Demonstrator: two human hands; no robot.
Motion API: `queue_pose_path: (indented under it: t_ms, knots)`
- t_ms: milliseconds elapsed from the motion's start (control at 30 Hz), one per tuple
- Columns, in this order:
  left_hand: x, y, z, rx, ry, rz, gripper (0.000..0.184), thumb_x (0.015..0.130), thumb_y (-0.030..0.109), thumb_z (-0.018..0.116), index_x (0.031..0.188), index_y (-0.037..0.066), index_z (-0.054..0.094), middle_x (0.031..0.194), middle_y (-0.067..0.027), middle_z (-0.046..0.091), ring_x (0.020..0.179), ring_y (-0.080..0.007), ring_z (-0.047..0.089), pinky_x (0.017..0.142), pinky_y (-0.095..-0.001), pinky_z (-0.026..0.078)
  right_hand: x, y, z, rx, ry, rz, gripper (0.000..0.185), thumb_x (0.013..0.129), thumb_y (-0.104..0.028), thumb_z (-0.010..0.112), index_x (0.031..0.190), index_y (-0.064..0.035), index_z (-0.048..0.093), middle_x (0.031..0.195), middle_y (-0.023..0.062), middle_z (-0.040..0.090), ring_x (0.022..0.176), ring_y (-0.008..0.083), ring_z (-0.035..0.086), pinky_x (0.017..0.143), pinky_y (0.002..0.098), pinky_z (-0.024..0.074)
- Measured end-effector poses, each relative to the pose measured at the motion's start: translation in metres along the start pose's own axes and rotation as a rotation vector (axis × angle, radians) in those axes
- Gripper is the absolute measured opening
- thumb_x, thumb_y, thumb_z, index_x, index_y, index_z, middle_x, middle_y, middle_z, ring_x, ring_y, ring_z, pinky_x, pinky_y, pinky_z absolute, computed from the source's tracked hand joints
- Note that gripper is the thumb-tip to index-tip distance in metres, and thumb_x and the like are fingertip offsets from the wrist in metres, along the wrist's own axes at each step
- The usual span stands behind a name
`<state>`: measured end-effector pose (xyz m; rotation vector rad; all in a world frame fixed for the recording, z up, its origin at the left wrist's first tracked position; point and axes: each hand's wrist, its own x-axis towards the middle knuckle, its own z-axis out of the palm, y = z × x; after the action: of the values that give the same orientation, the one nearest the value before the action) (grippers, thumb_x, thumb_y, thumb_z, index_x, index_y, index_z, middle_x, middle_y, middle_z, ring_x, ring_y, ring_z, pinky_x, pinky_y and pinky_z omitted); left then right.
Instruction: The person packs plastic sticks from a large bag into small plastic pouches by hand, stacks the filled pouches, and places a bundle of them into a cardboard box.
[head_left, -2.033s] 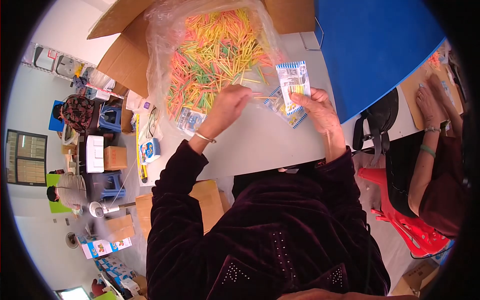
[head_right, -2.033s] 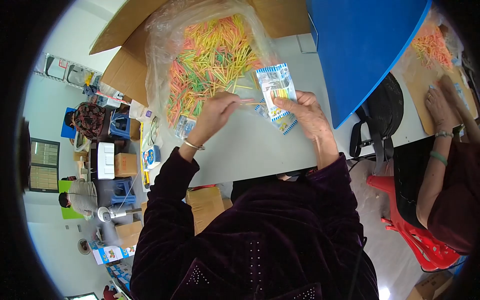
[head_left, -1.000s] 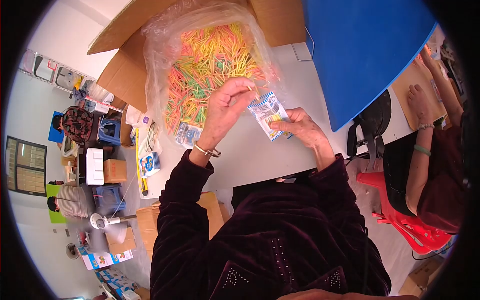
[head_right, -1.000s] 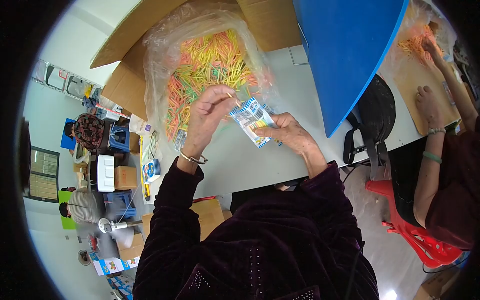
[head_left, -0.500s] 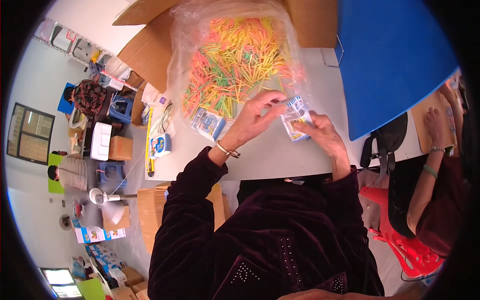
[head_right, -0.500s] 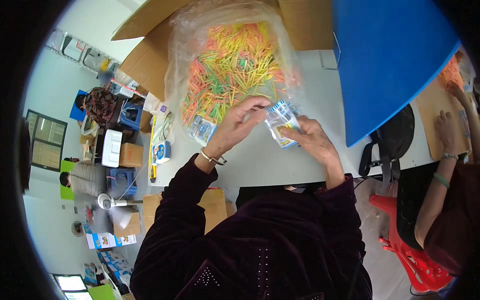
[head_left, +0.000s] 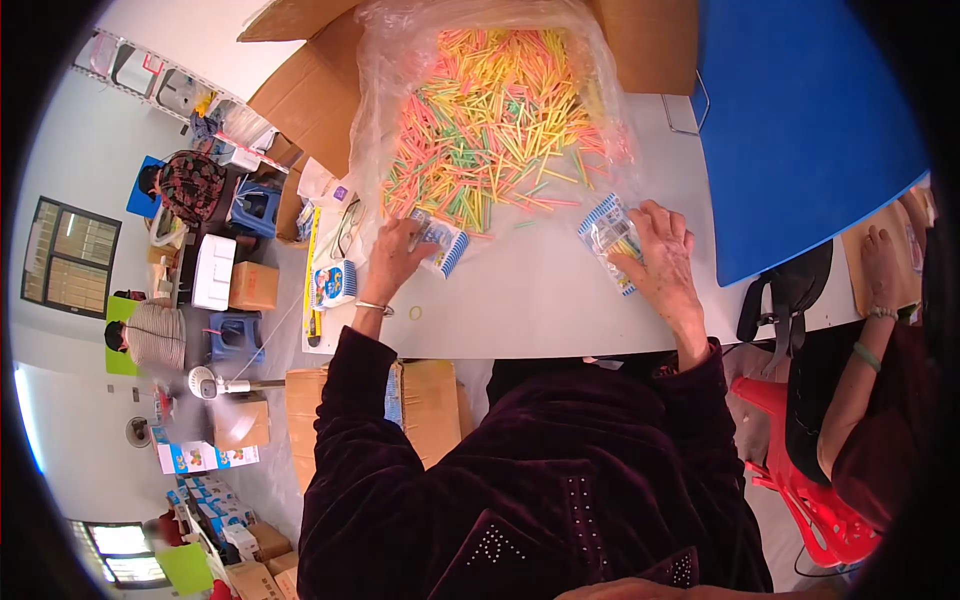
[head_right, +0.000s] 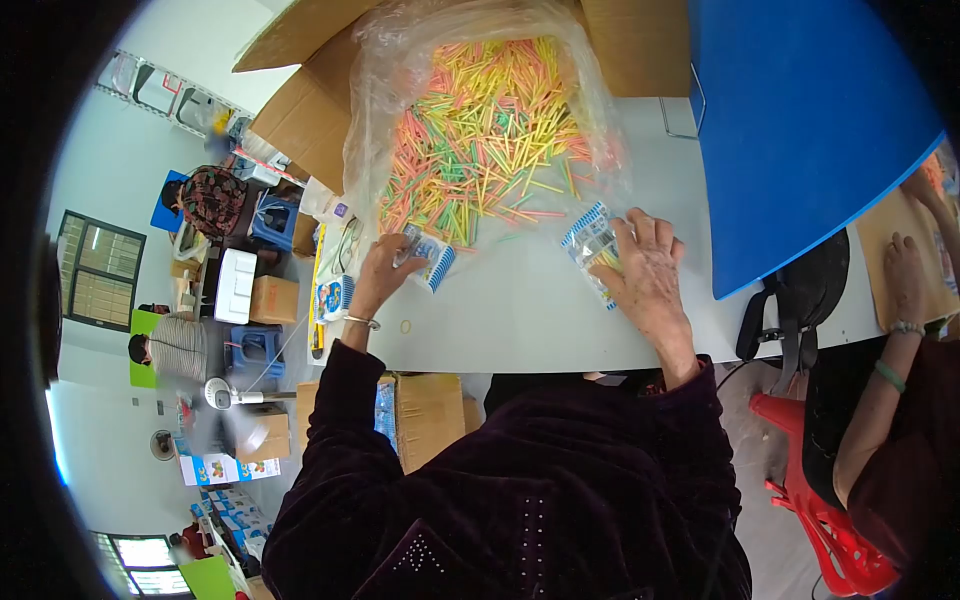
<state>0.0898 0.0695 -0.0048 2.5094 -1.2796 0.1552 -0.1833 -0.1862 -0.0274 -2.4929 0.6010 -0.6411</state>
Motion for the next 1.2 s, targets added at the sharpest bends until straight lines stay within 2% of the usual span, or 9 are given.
queue_pose_path:
  t_ms: [267,367,433,500,567,767,833,1067,1200]
  knots:
    - [-0.005,-0.033,0.033,-0.339,0.173,-0.181,0.018,0.07,0.011,0.071,0.082,0.003,0.059,0.081,-0.0104,0.059,0.076,-0.0273,0.054,0.07,-0.0361,0.042,0.009,-0.025,0.012,0.092,0.092,-0.054,0.043,0.07,-0.018,0.072,0.106,-0.0022,0.056,0.119,0.0114,0.048,0.11,0.0316,0.041,0.09,0.043,0.0332]
    - [-0.002,-0.022,0.021,-0.358,0.246,-0.142,0.013,0.075,0.005,0.068,0.082,0.001,0.058,0.079,-0.008,0.062,0.071,-0.0189,0.058,0.065,-0.0287,0.045,0.014,-0.029,0.02,0.223,0.09,-0.119,0.039,0.071,-0.019,0.072,0.104,-0.0016,0.058,0.113,0.012,0.052,0.107,0.0318,0.044,0.089,0.0405,0.036]
    - [0.004,0.015,-0.003,-0.159,0.4,0.026,0.012,0.075,0.004,0.067,0.085,0.002,0.059,0.082,-0.0083,0.062,0.075,-0.0198,0.058,0.067,-0.0287,0.046,0.02,-0.033,0.028,0.435,0.076,-0.144,0.037,0.076,-0.019,0.069,0.107,-0.0007,0.058,0.108,0.0126,0.055,0.102,0.0302,0.048,0.085,0.037,0.0401]
    - [0.01,0.06,-0.015,-0.247,0.436,0.232,0.013,0.076,0.002,0.066,0.087,0.002,0.06,0.086,-0.0096,0.062,0.078,-0.0215,0.057,0.069,-0.0291,0.046,0.028,-0.045,0.033,0.558,0.054,-0.106,0.034,0.079,-0.023,0.068,0.101,0.0005,0.058,0.102,0.013,0.057,0.097,0.0275,0.05,0.08,0.0361,0.0418]
    - [0.01,0.093,-0.003,-0.407,0.327,0.237,0.018,0.074,0.0,0.066,0.091,0.003,0.06,0.092,-0.0105,0.061,0.083,-0.0237,0.057,0.075,-0.0318,0.045,0.034,-0.052,0.04,0.68,0.033,-0.069,0.033,0.081,-0.027,0.066,0.096,0.0016,0.058,0.096,0.0135,0.058,0.092,0.0247,0.052,0.074,0.0352,0.0436]
    - [0.015,0.137,0.011,-0.441,0.194,0.359,0.025,0.075,0.003,0.068,0.098,0.005,0.06,0.104,-0.0072,0.059,0.096,-0.0212,0.054,0.084,-0.0317,0.042,0.029,-0.039,0.041,1.028,-0.312,0.151,0.024,0.086,-0.02,0.062,0.096,0.0008,0.063,0.068,-0.0004,0.057,0.064,0.0053,0.048,0.062,0.0236,0.0425]
    - [0.024,0.13,0.004,-0.709,0.054,0.112,0.026,0.077,0.008,0.068,0.102,0.006,0.061,0.107,-0.0049,0.058,0.098,-0.0182,0.054,0.084,-0.0305,0.042,0.027,-0.037,0.035,1.125,-0.237,0.13,0.02,0.087,-0.017,0.059,0.096,0.0001,0.065,0.068,-0.003,0.058,0.063,0.0028,0.048,0.058,0.0227,0.0413]
    - [0.038,0.125,-0.001,-0.787,-0.24,0.177,0.015,0.081,0.008,0.066,0.095,0.002,0.061,0.09,-0.0019,0.063,0.087,-0.0096,0.055,0.08,-0.0258,0.043,0.027,-0.036,0.033,1.053,-0.338,0.125,0.017,0.084,-0.013,0.06,0.094,-0.0005,0.065,0.069,0.0012,0.06,0.062,0.0058,0.05,0.058,0.0246,0.0417]
    - [0.03,0.135,0.007,-0.734,-0.088,0.203,0.012,0.081,0.007,0.065,0.089,0.001,0.061,0.081,-0.0026,0.062,0.075,-0.0091,0.055,0.071,-0.0235,0.044,0.024,-0.032,0.031,0.754,-0.136,0.017,0.013,0.081,-0.011,0.062,0.087,0.0011,0.062,0.067,0.01,0.059,0.059,0.0173,0.055,0.057,0.0298,0.0422]
